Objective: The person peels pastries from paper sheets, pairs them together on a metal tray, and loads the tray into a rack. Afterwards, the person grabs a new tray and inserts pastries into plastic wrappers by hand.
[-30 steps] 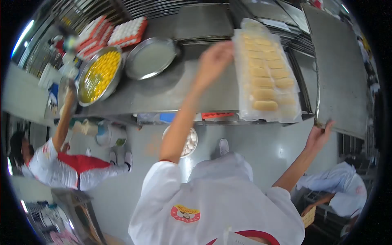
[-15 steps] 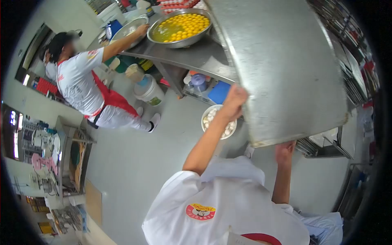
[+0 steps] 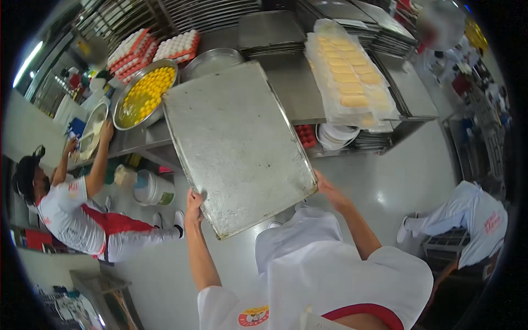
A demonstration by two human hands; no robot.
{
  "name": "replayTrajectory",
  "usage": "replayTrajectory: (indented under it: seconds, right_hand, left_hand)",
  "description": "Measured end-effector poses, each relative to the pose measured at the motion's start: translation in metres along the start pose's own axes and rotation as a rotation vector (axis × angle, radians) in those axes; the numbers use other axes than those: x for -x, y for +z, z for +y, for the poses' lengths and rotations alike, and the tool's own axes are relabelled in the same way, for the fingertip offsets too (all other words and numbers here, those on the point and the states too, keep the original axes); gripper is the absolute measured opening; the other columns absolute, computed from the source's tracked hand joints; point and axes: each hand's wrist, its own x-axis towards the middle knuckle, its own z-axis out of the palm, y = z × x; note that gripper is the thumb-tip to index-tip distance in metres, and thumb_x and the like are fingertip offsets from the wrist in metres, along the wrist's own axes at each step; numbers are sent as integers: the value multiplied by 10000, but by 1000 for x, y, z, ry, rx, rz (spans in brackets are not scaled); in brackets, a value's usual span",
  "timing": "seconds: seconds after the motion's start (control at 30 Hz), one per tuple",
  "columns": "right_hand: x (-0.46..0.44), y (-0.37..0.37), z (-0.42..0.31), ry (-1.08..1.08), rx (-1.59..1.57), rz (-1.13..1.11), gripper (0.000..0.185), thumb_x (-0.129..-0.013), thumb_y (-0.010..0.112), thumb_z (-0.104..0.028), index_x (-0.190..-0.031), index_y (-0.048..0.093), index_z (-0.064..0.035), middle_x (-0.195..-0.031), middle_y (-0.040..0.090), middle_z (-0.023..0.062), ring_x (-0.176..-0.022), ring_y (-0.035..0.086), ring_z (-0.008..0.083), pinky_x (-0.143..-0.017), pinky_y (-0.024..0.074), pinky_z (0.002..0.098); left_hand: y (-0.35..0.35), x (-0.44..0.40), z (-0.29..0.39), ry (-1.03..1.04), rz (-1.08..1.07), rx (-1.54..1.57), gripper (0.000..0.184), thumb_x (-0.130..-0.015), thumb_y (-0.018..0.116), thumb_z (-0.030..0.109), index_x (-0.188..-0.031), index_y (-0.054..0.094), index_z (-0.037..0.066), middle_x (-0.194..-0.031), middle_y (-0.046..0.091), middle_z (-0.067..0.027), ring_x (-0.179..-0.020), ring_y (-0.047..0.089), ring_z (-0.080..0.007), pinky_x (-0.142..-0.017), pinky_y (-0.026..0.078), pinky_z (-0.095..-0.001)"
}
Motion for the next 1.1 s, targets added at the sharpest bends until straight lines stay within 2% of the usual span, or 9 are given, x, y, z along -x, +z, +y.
replayTrajectory:
  seconds: [0.03,0.1,0.23,0.3,0.4,0.6,0.7,0.8,1.1]
  right_hand:
    - [0,9,4,4,-3,23,773,-915,460,-507,-1457,165,-41,-1483,232,128,-1392,132,207,-1118,109,352]
    - [15,10,-5,3,-65,-34,789,-891,560,-401,-1447,133,-38,-1308,433,107,-1034,549,195,-951,393,342]
    - [27,-13,34,102,-145,-16,889,-861,561,-509,-1452,81,-50,-1257,446,84,-1054,490,183,-945,370,352]
    - [29,-3,32,23,-243,49,878,-861,589,-462,-1447,72,-61,-1080,479,48,-821,495,143,-801,418,312]
    - [25,-8,42,25,-198,90,854,-870,590,-428,-1449,80,-62,-1042,472,47,-793,486,136,-781,412,292]
    - [-3,-21,42,102,-100,267,807,-868,601,-399,-1429,135,-53,-894,504,27,-695,473,113,-723,395,269]
    - [-19,-17,19,97,-175,371,788,-850,619,-410,-1405,183,-59,-781,529,13,-676,486,104,-687,365,256]
    - [-54,-22,19,187,-234,459,825,-830,676,-285,-1428,138,-100,-854,515,21,-685,493,107,-697,408,252]
    - [-106,-31,16,84,-205,731,865,-823,682,-297,-1418,90,-88,-843,575,54,-751,525,132,-715,440,284]
  left_hand:
    - [-13,-12,-3,-36,-32,9,530,-810,682,237,-1241,443,41,-999,558,-22,-853,578,-119,-738,513,-287]
    - [-1,-28,-12,-74,-110,-33,525,-803,689,246,-1229,455,47,-968,544,-7,-831,568,-110,-718,505,-280]
    - [28,-65,-31,-141,-177,-125,474,-803,691,292,-1174,491,74,-896,496,30,-817,519,-87,-716,460,-269]
    - [36,-80,-34,-154,-200,-110,463,-812,686,307,-1165,493,79,-899,496,32,-831,511,-89,-733,449,-267]
    - [37,-103,-46,-209,-141,-149,451,-846,653,351,-1167,489,80,-917,488,42,-880,502,-95,-779,444,-270]
    - [26,-153,-97,-330,-88,-154,658,-899,525,487,-1382,362,71,-1326,452,-54,-1224,419,-203,-1004,354,-352]
    - [39,-160,-100,-163,-324,93,835,-869,324,682,-1443,250,79,-1468,298,-94,-1322,311,-250,-1106,198,-393]
    - [61,-141,-90,-219,-381,651,842,-870,348,665,-1450,205,71,-1452,313,-109,-1323,312,-272,-1106,205,-417]
    - [102,-85,-98,-67,-53,260,711,-908,560,328,-1431,176,36,-1373,351,-199,-1226,443,-355,-1069,341,-428]
